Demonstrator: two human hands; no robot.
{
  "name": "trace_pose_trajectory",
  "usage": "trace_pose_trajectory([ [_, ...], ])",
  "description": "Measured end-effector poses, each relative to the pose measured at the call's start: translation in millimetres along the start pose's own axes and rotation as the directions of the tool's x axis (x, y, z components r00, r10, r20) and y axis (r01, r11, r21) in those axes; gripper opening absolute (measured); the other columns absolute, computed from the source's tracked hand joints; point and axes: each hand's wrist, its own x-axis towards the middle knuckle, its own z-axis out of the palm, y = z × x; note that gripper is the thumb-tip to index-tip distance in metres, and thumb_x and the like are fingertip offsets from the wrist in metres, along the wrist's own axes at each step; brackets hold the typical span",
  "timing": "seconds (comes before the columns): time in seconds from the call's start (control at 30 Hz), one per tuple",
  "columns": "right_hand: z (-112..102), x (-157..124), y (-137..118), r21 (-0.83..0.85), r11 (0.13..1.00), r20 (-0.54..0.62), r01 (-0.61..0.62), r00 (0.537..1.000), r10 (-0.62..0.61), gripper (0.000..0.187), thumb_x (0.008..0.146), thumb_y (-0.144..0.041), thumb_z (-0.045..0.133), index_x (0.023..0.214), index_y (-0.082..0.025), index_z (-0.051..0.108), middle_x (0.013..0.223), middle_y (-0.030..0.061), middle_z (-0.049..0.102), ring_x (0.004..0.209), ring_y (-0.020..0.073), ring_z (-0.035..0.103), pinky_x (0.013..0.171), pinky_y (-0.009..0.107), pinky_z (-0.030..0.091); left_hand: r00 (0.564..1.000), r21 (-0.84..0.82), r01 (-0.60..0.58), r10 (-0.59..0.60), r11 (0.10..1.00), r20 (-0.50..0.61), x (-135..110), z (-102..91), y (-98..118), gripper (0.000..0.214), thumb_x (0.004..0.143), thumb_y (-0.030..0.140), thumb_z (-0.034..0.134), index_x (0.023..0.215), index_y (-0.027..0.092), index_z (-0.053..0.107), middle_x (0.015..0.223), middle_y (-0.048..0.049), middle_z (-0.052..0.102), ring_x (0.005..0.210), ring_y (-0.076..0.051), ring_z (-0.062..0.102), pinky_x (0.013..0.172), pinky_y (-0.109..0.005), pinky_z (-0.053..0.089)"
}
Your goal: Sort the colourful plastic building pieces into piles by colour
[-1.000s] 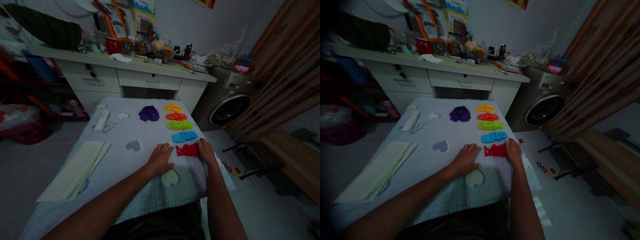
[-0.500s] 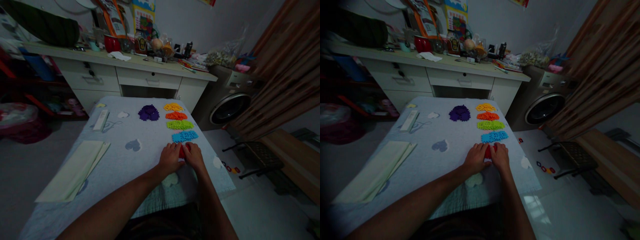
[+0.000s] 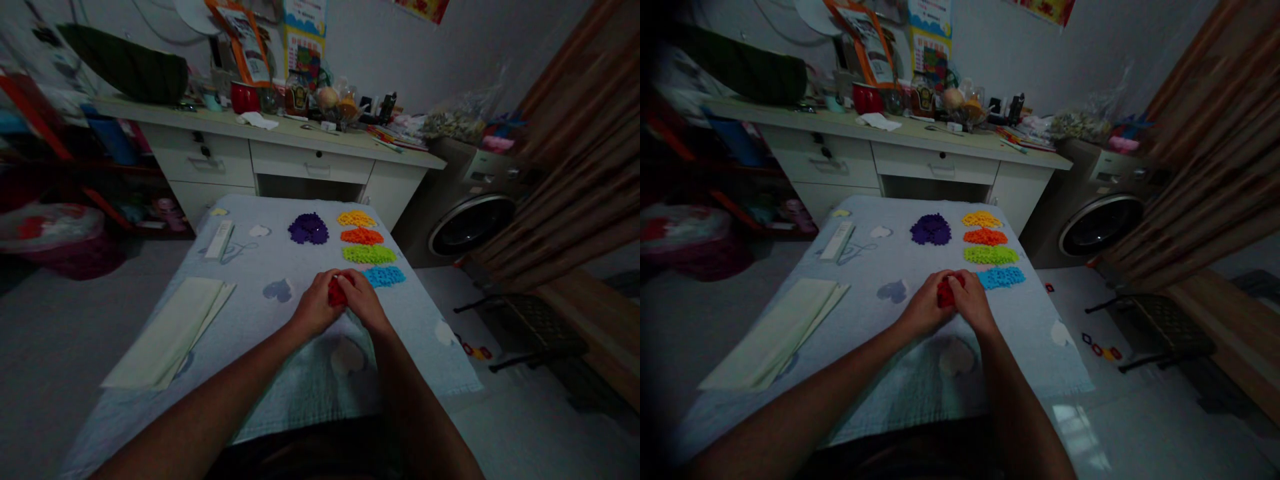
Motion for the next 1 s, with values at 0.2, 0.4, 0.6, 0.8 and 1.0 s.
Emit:
trace_pose_trajectory([
  [0.2,31,28,-21,0.315,0.942,0.174,-0.115,0.983,0.061,0.041,0.087,-0.045,0.051,0.12,-0.024,0.061,0.113,0.005,0.065,0.092,0.0183,0.062,0.076,0.031,0.052,0.967,-0.058,0.241,-0.245,0.969,-0.069,1,-53.8,-23,0.081,0.063,0.024,0.075,0.137,0.021,0.042,0.104,-0.0058,0.068,0.091,-0.022,0.067,0.088,-0.04,0.052],
  [0.4,-2,42,2,0.15,0.989,0.002,0.012,1.0,-0.012,0.041,0.083,-0.043,0.055,0.117,-0.022,0.064,0.121,0.0085,0.062,0.108,0.0228,0.058,0.091,0.04,0.05,0.924,0.204,0.378,-0.355,0.903,-0.139,-5,-96.4,-47,0.08,0.075,0.046,0.069,0.143,0.017,0.038,0.089,-0.0065,0.069,0.084,-0.026,0.068,0.08,-0.042,0.053],
  [0.6,-73,54,58,-0.344,0.906,-0.359,-0.248,0.926,0.118,0.044,0.079,-0.034,0.058,0.117,-0.013,0.064,0.124,0.0181,0.06,0.119,0.0302,0.053,0.106,0.046,0.038,0.957,0.395,0.224,-0.125,0.891,-0.261,-6,-98.3,-57,0.065,0.083,0.036,0.059,0.141,0.014,0.04,0.132,-0.0187,0.053,0.124,-0.031,0.053,0.104,-0.049,0.044],
  [0.8,-94,50,96,-0.475,0.726,-0.425,-0.497,0.852,0.306,0.062,0.088,-0.049,0.052,0.137,-0.01,0.053,0.133,0.0237,0.057,0.126,0.035,0.051,0.105,0.047,0.036,0.967,0.589,0.151,0.006,0.794,-0.256,-10,-67.6,-30,0.058,0.082,0.033,0.06,0.137,0.018,0.047,0.151,-0.0185,0.034,0.14,-0.039,0.032,0.112,-0.059,0.03],
  [1.0,-80,41,93,-0.511,0.722,-0.365,-0.467,0.878,0.31,0.062,0.088,-0.053,0.052,0.136,-0.014,0.054,0.131,0.0228,0.057,0.122,0.0369,0.052,0.1,0.051,0.039,0.99,0.478,-0.123,0.074,0.869,0.122,0,-17.1,0,0.05,0.082,0.026,0.058,0.131,0.019,0.053,0.139,-0.013,0.049,0.129,-0.029,0.044,0.112,-0.045,0.036],
])
